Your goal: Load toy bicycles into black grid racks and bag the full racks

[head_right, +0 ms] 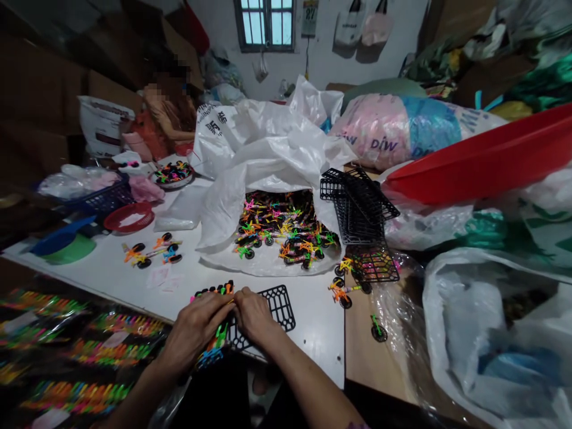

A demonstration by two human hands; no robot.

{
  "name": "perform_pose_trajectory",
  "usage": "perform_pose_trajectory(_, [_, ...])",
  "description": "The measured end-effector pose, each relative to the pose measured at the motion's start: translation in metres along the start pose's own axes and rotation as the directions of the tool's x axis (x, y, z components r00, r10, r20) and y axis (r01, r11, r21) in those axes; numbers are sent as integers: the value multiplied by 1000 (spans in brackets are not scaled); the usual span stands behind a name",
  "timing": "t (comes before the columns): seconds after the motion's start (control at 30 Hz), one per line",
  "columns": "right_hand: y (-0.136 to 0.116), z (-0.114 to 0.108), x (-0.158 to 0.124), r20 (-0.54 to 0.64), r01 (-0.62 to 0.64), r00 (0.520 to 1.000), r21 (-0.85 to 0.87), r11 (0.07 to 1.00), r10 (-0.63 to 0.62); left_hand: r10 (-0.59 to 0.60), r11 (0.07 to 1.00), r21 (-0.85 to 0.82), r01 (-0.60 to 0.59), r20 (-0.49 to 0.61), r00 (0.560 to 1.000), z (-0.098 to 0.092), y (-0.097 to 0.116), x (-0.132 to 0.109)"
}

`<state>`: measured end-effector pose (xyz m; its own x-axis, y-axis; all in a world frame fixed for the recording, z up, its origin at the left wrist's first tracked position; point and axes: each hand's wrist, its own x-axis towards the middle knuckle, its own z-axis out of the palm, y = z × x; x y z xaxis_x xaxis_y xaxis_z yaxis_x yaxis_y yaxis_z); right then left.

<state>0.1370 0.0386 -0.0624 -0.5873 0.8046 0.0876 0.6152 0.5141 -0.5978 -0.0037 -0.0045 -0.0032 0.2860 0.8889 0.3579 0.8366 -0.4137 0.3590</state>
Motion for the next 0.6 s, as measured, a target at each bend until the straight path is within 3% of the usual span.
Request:
perform_pose_trajectory(0.2, [10,3,1,-50,-5,999,193,981,15,7,1000,22,-8,24,1000,-1,0,-2])
perform_pose_trajectory(0.47, [15,-1,-3,4,86,996,202,976,-88,-42,999,24,41,67,997,-1,3,-1])
perform_pose_trajectory(0.53, [16,-3,-3,4,39,999,248,968,-42,-88,996,-10,89,68,994,-2,3,-1])
perform_pose_trajectory(0.6, [17,-5,-2,-34,-72,995,390,918,93,-135,988,-59,140,77,988,-4,2,0])
